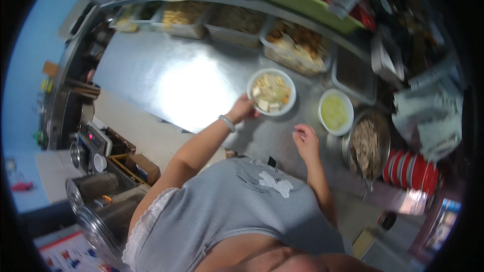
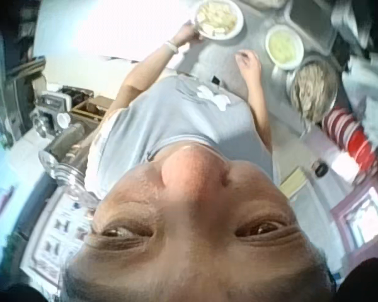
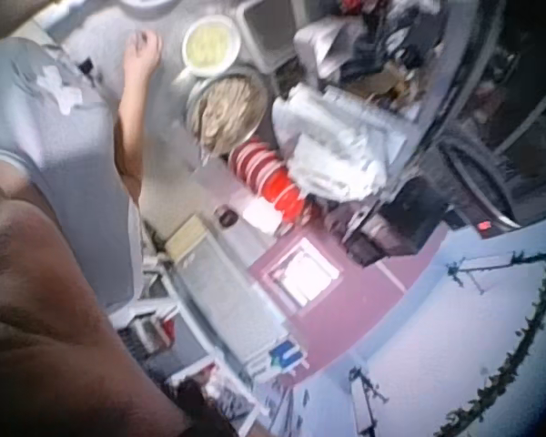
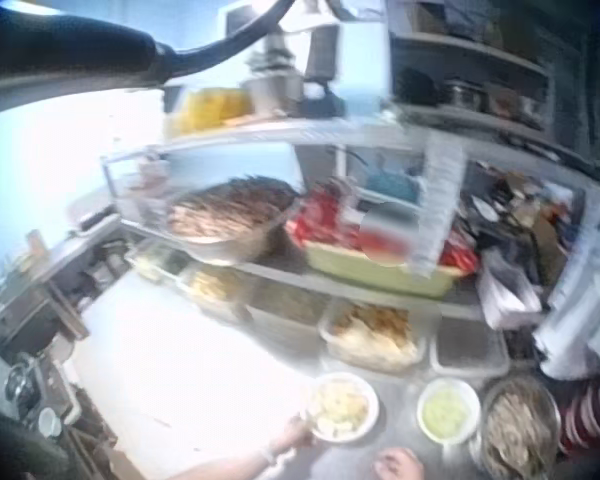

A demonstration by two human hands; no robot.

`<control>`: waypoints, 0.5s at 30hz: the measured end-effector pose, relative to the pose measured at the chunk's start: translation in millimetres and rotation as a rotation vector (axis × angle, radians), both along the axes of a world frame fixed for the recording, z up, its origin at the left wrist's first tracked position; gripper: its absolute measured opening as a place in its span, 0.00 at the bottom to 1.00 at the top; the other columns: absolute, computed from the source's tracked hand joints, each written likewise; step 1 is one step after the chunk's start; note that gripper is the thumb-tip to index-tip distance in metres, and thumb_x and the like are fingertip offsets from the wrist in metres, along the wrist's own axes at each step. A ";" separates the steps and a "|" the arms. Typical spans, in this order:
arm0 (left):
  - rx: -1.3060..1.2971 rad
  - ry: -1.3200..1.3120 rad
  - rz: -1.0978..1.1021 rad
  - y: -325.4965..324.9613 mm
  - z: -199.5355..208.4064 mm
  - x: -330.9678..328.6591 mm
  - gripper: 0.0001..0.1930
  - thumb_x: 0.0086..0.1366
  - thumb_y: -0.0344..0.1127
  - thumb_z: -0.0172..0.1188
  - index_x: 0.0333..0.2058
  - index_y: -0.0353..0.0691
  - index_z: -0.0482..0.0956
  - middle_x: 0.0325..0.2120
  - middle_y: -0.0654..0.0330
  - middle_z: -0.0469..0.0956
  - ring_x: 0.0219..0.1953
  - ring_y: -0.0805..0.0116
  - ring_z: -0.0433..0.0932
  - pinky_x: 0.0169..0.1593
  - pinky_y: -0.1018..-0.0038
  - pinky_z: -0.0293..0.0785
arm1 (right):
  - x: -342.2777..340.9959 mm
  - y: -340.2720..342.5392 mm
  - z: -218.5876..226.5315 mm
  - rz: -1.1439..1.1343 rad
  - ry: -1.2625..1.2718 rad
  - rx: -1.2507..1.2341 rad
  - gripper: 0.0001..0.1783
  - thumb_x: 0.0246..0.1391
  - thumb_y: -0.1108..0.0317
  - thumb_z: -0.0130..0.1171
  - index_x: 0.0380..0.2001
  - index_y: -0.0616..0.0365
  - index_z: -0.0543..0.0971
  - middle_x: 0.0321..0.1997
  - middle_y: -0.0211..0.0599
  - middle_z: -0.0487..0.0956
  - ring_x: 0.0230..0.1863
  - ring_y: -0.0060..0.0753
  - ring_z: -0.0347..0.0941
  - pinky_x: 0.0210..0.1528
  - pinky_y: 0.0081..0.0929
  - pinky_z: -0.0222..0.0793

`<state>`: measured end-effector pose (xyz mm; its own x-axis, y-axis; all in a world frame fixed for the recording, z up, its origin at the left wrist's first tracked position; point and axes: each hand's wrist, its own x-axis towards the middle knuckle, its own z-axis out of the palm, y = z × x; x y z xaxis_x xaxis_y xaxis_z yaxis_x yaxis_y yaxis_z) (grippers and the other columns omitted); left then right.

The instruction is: The person assembles a food bowl by adding various ingredients from containers on a stainless steel counter. They place noodles, vegetables, tofu, and meat into a white bowl, then retrieve a fried egg from a refrigerator and add it to the mix. The person uses tongs to handle the ingredients and a digital scale to weigh the final bowl.

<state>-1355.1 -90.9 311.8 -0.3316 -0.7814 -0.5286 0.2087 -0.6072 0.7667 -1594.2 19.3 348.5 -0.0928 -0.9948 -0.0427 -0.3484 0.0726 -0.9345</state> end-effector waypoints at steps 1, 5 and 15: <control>-0.016 -0.047 0.005 0.2 1.6 -0.5 0.17 0.64 0.34 0.43 0.50 0.35 0.59 0.24 0.55 0.75 0.18 0.70 0.73 0.24 0.76 0.74 | 2.3 -5.7 -3.7 -0.005 -0.039 0.059 0.09 0.45 0.76 0.58 0.33 0.61 0.75 0.40 0.38 0.72 0.40 0.30 0.72 0.42 0.23 0.69; 0.005 -0.138 0.139 4.2 4.7 23.9 0.17 0.64 0.30 0.40 0.50 0.30 0.62 0.31 0.52 0.74 0.20 0.69 0.74 0.26 0.77 0.75 | 14.3 -44.5 -13.6 0.056 -0.124 0.093 0.08 0.46 0.78 0.56 0.33 0.64 0.74 0.41 0.35 0.71 0.39 0.23 0.70 0.42 0.20 0.68; -0.007 -0.193 0.324 5.8 22.5 296.5 0.17 0.59 0.29 0.43 0.48 0.34 0.66 0.29 0.55 0.75 0.21 0.69 0.76 0.26 0.77 0.77 | 212.7 -167.3 174.4 0.747 0.073 -0.369 0.11 0.44 0.77 0.52 0.34 0.62 0.76 0.41 0.37 0.72 0.40 0.27 0.71 0.41 0.21 0.67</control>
